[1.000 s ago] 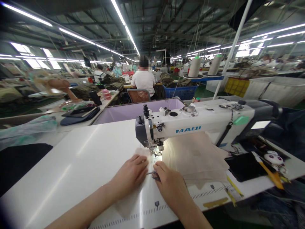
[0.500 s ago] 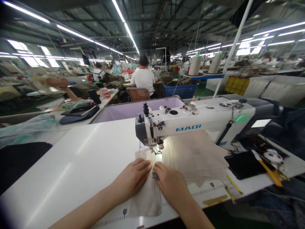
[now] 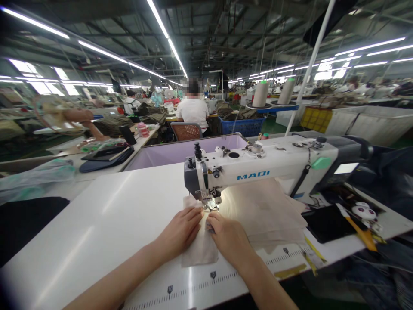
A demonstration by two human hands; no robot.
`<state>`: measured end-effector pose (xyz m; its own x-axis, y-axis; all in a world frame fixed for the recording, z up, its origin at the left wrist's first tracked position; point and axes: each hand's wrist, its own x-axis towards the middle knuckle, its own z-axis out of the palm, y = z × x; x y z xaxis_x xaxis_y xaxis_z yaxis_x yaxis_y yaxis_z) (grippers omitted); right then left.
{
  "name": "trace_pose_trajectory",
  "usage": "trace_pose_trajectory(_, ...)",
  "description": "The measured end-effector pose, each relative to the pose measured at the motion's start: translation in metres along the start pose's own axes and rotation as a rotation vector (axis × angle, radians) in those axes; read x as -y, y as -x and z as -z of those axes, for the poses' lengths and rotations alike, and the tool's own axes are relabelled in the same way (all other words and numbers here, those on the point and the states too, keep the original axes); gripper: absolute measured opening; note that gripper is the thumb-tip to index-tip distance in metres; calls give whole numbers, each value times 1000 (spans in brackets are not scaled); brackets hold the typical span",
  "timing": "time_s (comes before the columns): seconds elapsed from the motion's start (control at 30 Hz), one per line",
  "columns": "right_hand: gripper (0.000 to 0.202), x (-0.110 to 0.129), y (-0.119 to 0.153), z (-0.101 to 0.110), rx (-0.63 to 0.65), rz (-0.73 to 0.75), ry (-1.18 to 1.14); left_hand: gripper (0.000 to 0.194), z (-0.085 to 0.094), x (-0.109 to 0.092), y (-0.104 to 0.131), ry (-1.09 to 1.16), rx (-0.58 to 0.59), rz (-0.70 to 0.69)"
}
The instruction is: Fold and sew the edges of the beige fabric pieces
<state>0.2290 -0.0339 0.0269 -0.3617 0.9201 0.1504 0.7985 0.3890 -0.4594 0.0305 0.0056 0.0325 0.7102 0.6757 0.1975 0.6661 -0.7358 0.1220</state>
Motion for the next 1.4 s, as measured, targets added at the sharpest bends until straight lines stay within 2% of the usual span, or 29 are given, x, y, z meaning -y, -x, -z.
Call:
trace_pose_trajectory(0.07,33,-2,7,-1,-38,14,-28,36,-4,-8,10,-52,2,14)
trace_pose_trajectory(0.17,33,-13,21,5,-165,9,-54,57,-11,-22,28,-105,6,-13)
trace_pose_trajectory(0.27,25,-31,35,22,-301,-85,-14,71,-16,-31,43,-106,21,-53)
trace_pose_trajectory(0.33,18,-42,42,36,-288,-140,28,70,-17,-28,47,-98,27,-73)
trace_pose_trajectory(0.43,12,-50,49,52,-137,-123,56,70,-15,-7,43,-97,20,-94)
trace_pose_trajectory(0.53,15,-51,52,55,-26,-84,119,66,-9,29,27,-128,40,-59)
trace_pose_trajectory(0.6,17,-50,52,53,10,-71,189,60,-2,50,14,-176,36,23)
trace_pose_trajectory(0.67,20,-51,52,50,44,-54,260,54,5,59,2,-228,-36,148)
trace_pose_trajectory(0.73,25,-52,53,47,74,-48,323,47,11,51,-4,-213,-82,179)
trace_pose_trajectory(0.77,28,-52,53,45,81,-49,347,42,14,42,-5,-178,-79,153)
trace_pose_trajectory(0.87,28,-50,55,43,55,-67,361,24,19,3,-1,-60,8,39)
trace_pose_trajectory(0.93,25,-47,56,41,27,-89,353,20,20,-21,2,-1,36,-14)
trace_pose_trajectory(1.03,27,-43,56,37,31,-131,378,19,16,-43,5,54,43,-59)
trace_pose_trajectory(1.17,29,-46,55,34,8,-149,387,20,7,-51,4,82,46,-89)
trace_pose_trajectory(1.27,23,-41,58,34,-131,-141,318,41,2,-53,1,92,-59,-118)
trace_pose_trajectory(1.33,21,-26,63,32,-179,-57,235,60,2,-54,-1,90,-136,-172)
trace_pose_trajectory(1.4,22,-5,67,28,-133,112,93,66,5,-55,-2,118,-120,-262)
